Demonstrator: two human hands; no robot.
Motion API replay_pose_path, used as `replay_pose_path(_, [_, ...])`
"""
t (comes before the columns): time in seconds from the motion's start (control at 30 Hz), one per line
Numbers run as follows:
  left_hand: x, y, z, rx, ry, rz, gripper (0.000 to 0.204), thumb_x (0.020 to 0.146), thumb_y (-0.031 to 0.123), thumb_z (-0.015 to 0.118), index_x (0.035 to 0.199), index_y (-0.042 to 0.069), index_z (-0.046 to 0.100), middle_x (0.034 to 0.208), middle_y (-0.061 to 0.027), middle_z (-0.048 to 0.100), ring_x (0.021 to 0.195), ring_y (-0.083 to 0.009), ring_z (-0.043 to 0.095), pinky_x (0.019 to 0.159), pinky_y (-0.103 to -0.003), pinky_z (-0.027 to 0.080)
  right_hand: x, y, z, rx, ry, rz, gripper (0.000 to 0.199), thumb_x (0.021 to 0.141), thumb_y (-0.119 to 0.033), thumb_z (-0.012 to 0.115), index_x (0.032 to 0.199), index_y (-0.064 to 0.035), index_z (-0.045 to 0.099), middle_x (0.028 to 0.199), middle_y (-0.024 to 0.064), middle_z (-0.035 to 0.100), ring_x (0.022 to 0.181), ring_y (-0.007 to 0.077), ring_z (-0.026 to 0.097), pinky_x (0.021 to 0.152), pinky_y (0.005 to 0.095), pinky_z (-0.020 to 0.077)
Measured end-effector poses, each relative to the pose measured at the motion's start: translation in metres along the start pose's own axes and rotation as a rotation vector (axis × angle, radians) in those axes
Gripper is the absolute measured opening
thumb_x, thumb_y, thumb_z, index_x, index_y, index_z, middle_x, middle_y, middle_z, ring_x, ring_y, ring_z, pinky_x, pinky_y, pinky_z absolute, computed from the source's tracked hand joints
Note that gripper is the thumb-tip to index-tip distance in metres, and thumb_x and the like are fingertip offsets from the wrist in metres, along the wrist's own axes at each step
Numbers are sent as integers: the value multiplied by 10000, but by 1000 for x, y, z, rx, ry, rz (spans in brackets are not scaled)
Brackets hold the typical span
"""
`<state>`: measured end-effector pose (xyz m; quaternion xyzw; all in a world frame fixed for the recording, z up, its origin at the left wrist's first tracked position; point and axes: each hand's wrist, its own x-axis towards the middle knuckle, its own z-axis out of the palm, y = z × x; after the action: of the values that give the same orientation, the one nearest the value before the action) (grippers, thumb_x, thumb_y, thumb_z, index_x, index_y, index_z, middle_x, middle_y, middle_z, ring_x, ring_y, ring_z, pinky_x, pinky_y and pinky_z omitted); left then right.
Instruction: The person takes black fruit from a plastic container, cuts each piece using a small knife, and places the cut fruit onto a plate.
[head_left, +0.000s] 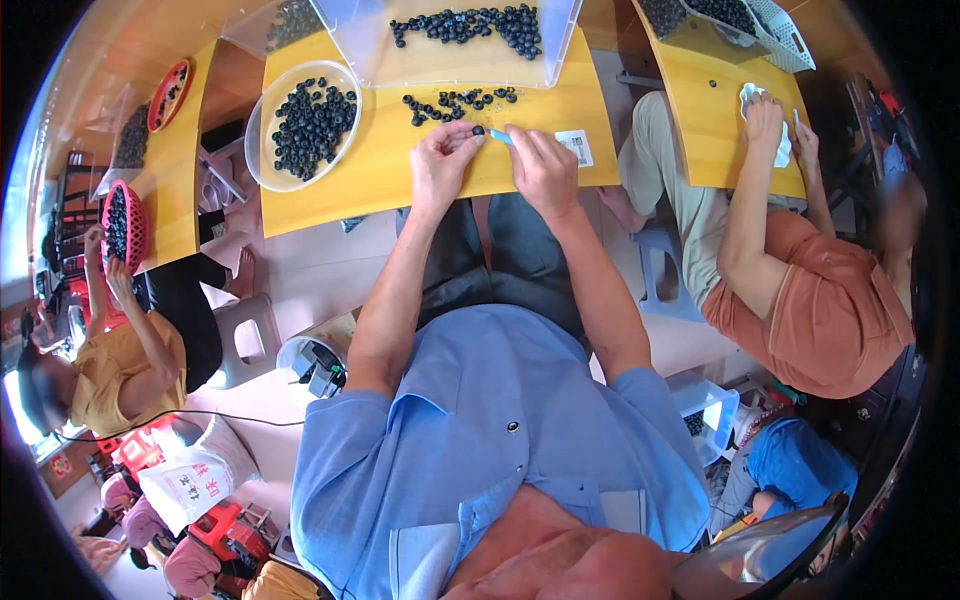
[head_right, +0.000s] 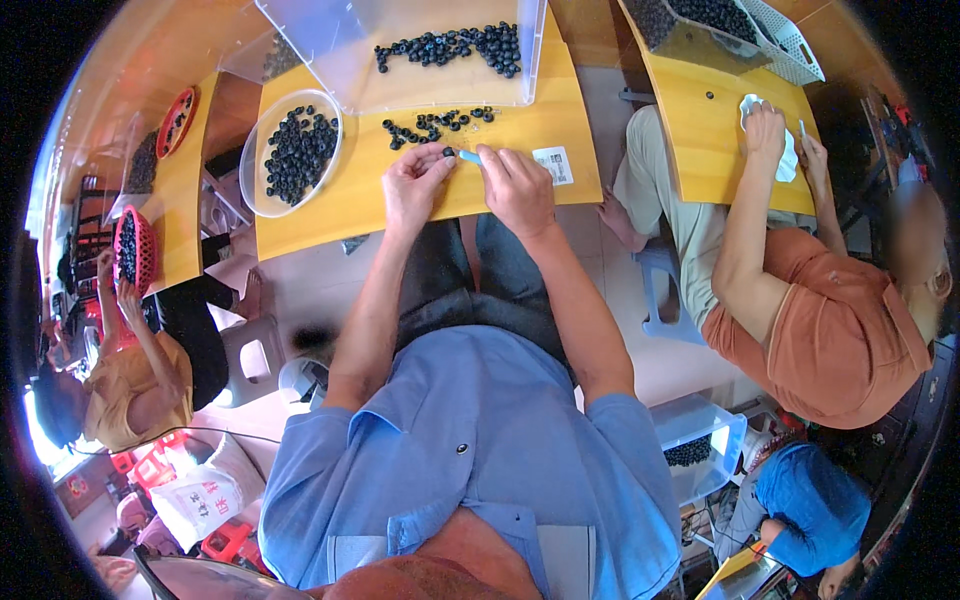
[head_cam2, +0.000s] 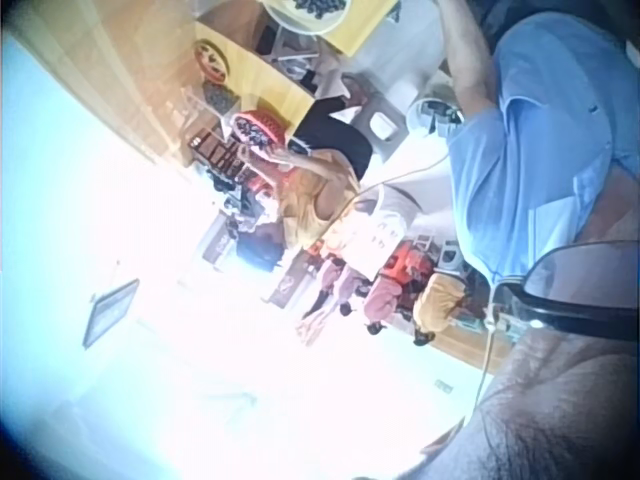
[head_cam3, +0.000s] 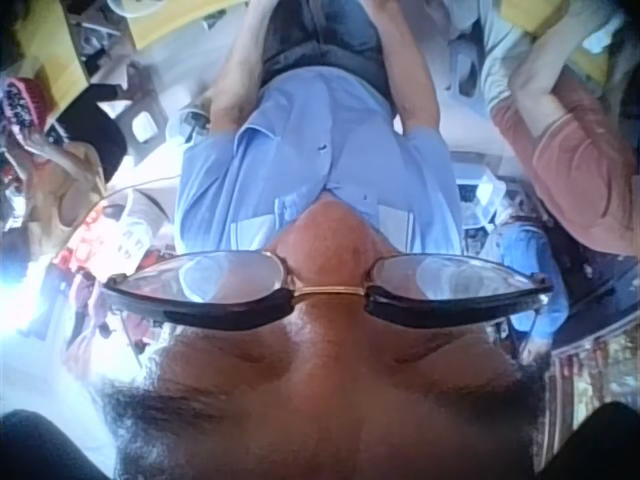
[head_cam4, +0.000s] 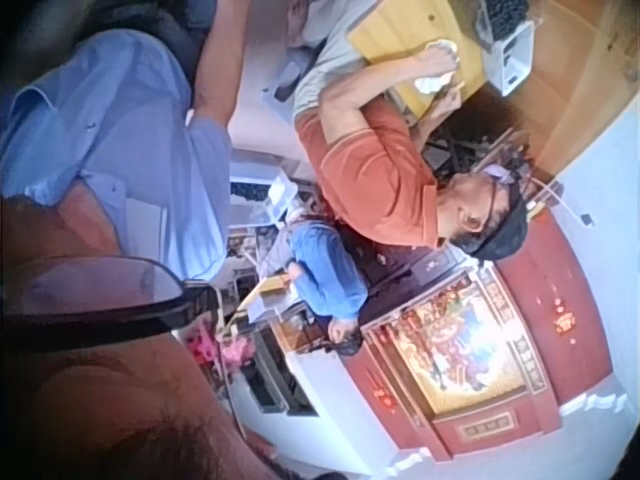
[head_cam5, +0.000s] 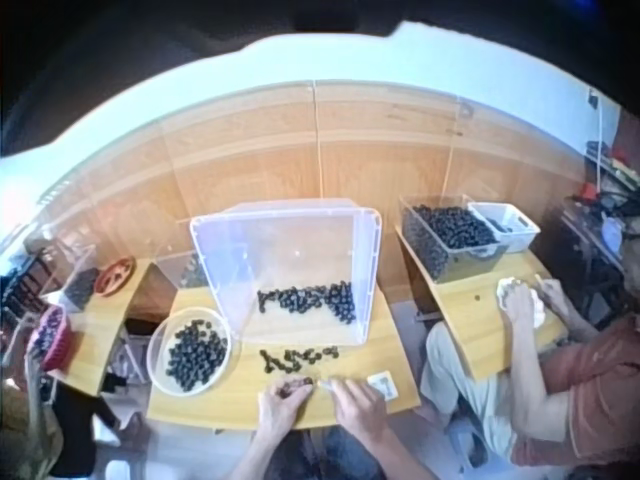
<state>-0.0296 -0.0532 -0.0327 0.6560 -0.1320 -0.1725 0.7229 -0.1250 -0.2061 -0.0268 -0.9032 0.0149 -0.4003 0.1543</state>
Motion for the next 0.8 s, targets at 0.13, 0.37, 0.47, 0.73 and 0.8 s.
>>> replay_pose_path(0.13, [-1,2,1,90,2,24,233,909,16,791,1115,-54,706,940,-44,745,819,-68,675,722,-209,554,2,-3,-2,4,-9,-20,239,850,-54,739,1087,-49,704,801,64,608,716,247,652,626,386,534])
replay_pose_path(0.37, [-3,8,4,217,30,48,208,901,22,796,1080,-46,714,911,-42,746,789,-55,660,693,-204,541,-1,0,2,-1,-6,-22,244,847,-54,740,1089,-53,710,788,61,600,705,242,650,625,384,534])
replay_pose_path(0.47, [-1,4,2,197,18,4,209,905,19,791,1085,-48,709,908,-46,745,794,-55,659,699,-209,541,0,-1,1,-8,-17,-22,229,856,-61,727,1085,-55,712,785,60,599,715,241,655,625,379,537])
replay_pose_path(0.73, [-1,2,-7,-87,28,64,231,907,-16,775,1115,-69,690,969,-62,749,858,-93,697,804,-236,567,3,-1,10,-11,-43,79,199,872,-70,699,1069,-64,727,798,66,621,755,260,672,645,397,549])
replay_pose_path(0.8, [-5,8,-13,-13,70,86,250,913,-22,766,1144,-70,685,1000,-66,743,882,-101,696,808,-233,563,1,2,8,-5,-32,74,206,873,-67,698,1077,-67,729,802,71,624,759,265,673,649,401,551])
